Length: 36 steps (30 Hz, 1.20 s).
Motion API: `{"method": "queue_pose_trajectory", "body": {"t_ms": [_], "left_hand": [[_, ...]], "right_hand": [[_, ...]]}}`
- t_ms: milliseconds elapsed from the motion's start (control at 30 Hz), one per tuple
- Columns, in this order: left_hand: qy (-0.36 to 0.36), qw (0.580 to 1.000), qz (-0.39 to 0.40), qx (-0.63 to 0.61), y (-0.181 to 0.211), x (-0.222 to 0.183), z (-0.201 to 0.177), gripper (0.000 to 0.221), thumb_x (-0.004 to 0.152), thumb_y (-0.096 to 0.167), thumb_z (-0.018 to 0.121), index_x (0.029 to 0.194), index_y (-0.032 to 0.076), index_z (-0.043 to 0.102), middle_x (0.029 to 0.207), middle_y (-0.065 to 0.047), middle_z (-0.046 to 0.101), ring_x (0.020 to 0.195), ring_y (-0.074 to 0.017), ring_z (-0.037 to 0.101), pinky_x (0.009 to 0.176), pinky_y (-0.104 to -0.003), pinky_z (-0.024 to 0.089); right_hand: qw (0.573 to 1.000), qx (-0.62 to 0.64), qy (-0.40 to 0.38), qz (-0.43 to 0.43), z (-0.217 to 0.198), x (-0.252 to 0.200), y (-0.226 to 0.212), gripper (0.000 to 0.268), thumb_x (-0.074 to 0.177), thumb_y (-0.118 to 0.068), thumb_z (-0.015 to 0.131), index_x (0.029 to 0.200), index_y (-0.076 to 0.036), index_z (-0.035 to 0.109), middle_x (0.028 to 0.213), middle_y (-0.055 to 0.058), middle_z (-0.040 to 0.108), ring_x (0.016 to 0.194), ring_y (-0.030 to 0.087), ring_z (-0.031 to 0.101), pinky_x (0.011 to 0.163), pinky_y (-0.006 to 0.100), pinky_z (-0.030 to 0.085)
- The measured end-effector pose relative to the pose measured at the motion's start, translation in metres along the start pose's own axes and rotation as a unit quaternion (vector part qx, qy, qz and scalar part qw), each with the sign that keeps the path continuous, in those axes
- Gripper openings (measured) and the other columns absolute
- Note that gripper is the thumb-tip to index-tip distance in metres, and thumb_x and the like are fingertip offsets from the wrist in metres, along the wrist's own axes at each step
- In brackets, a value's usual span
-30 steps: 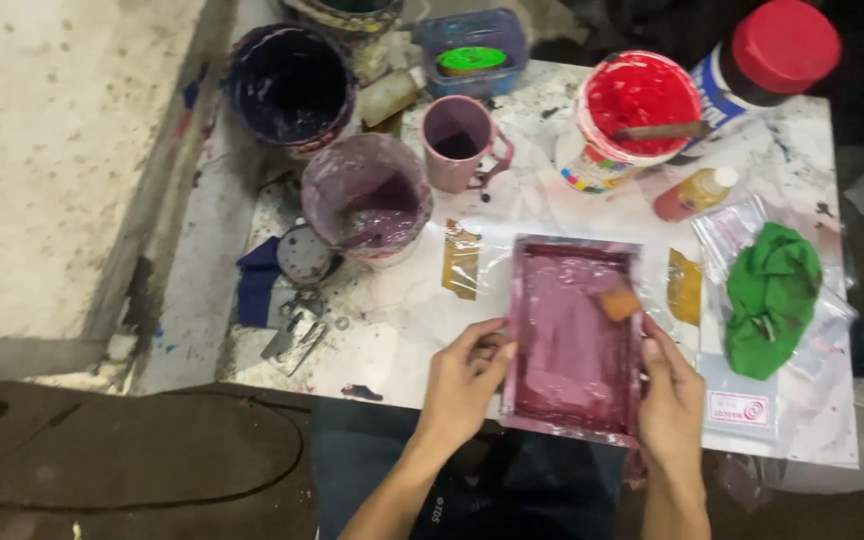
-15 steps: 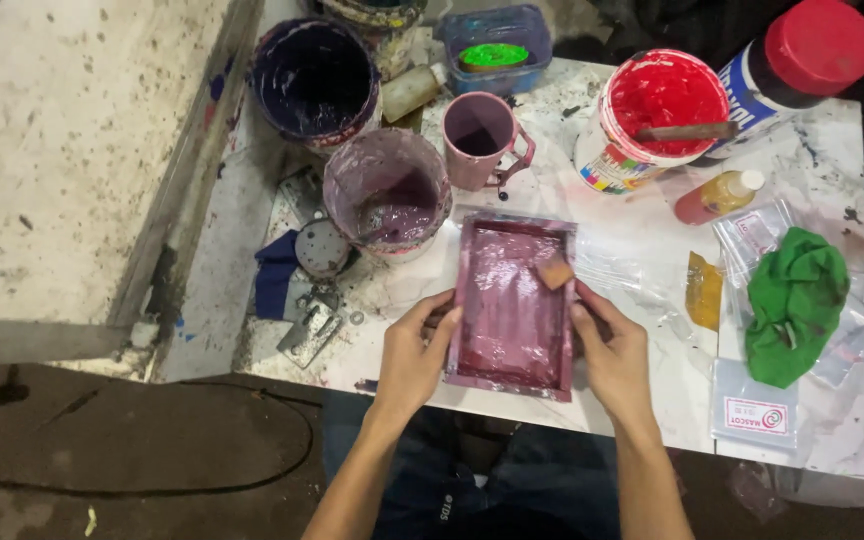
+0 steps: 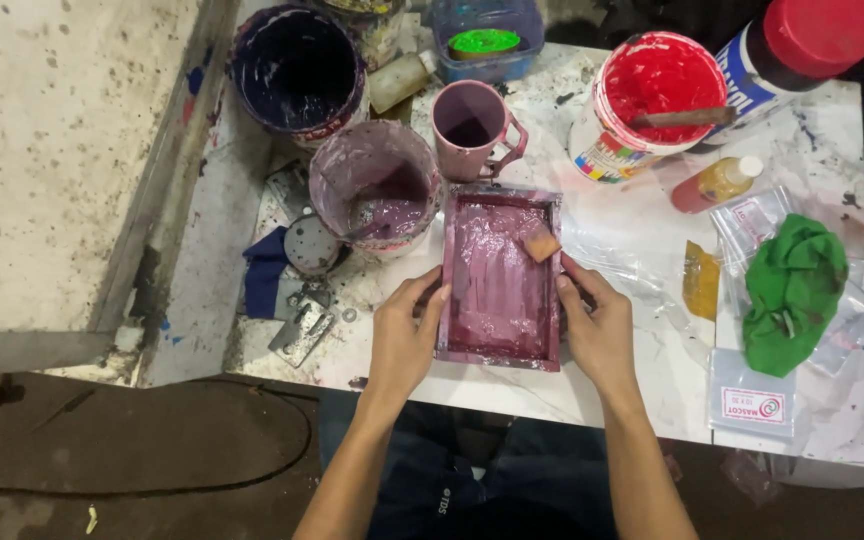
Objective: Applying and spreading ink evenly into a small rectangular tray using a sponge.
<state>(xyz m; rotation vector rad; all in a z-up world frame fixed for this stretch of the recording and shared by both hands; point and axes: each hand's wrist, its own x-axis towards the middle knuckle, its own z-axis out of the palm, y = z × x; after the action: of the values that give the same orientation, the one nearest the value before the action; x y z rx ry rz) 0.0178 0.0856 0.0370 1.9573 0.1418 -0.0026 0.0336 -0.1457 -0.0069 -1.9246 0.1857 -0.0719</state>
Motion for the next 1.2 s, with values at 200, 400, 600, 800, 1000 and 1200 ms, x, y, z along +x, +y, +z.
{"method": "queue_pose_trajectory", "body": {"t_ms": [200,400,600,800,1000,1200], "left_hand": [[0.014,0.999,0.046,-0.007,0.000,0.006,0.011,0.035,0.102,0.022,0.060,0.126,-0.003,0.067,0.104,-0.023,0.073,0.095,-0.0352,0.073,0.077,-0.041,0.060],[-0.034,0.996,0.041,-0.070,0.001,-0.029,0.048,0.038,0.100,0.024,0.061,0.127,-0.003,0.064,0.112,-0.021,0.071,0.090,-0.0329,0.072,0.076,-0.040,0.059],[-0.125,0.986,-0.006,-0.115,0.014,-0.049,0.053,0.039,0.101,0.018,0.057,0.133,-0.004,0.057,0.115,-0.021,0.067,0.089,-0.0272,0.069,0.080,-0.035,0.060],[-0.035,0.997,0.058,-0.048,-0.020,-0.020,0.038,0.037,0.103,0.023,0.057,0.128,-0.003,0.063,0.111,-0.023,0.070,0.100,-0.0386,0.070,0.083,-0.043,0.057],[0.010,0.998,0.059,0.025,-0.020,0.000,0.012,0.033,0.103,0.018,0.059,0.125,-0.004,0.067,0.105,-0.025,0.071,0.093,-0.0400,0.072,0.074,-0.044,0.060],[0.011,0.997,0.035,0.061,-0.019,0.003,0.008,0.033,0.103,0.018,0.058,0.126,-0.003,0.067,0.109,-0.023,0.069,0.098,-0.0385,0.072,0.078,-0.042,0.060]], "right_hand": [[1.000,0.006,0.019,-0.020,-0.009,0.003,-0.002,0.032,0.103,-0.007,0.063,0.135,-0.002,0.067,0.106,0.019,0.072,0.095,0.024,0.069,0.071,0.038,0.061],[0.994,-0.094,0.056,-0.001,-0.052,-0.032,-0.029,0.032,0.105,-0.012,0.062,0.132,0.003,0.067,0.118,0.021,0.070,0.110,0.027,0.064,0.088,0.039,0.053],[0.983,-0.154,0.072,0.070,-0.072,-0.053,-0.023,0.031,0.106,-0.012,0.060,0.133,0.000,0.069,0.124,0.016,0.071,0.116,0.019,0.061,0.100,0.031,0.047],[0.996,-0.066,0.047,0.035,-0.034,-0.031,-0.001,0.032,0.104,-0.011,0.064,0.134,0.001,0.069,0.099,0.016,0.068,0.086,0.020,0.059,0.067,0.035,0.051],[0.998,-0.061,0.018,-0.027,-0.001,-0.001,-0.005,0.028,0.101,-0.007,0.066,0.129,-0.002,0.072,0.102,0.022,0.073,0.086,0.028,0.072,0.075,0.044,0.059],[0.994,-0.101,0.018,-0.031,0.003,0.005,0.005,0.029,0.101,-0.008,0.067,0.129,-0.004,0.073,0.100,0.018,0.070,0.081,0.026,0.071,0.078,0.041,0.058]]}}
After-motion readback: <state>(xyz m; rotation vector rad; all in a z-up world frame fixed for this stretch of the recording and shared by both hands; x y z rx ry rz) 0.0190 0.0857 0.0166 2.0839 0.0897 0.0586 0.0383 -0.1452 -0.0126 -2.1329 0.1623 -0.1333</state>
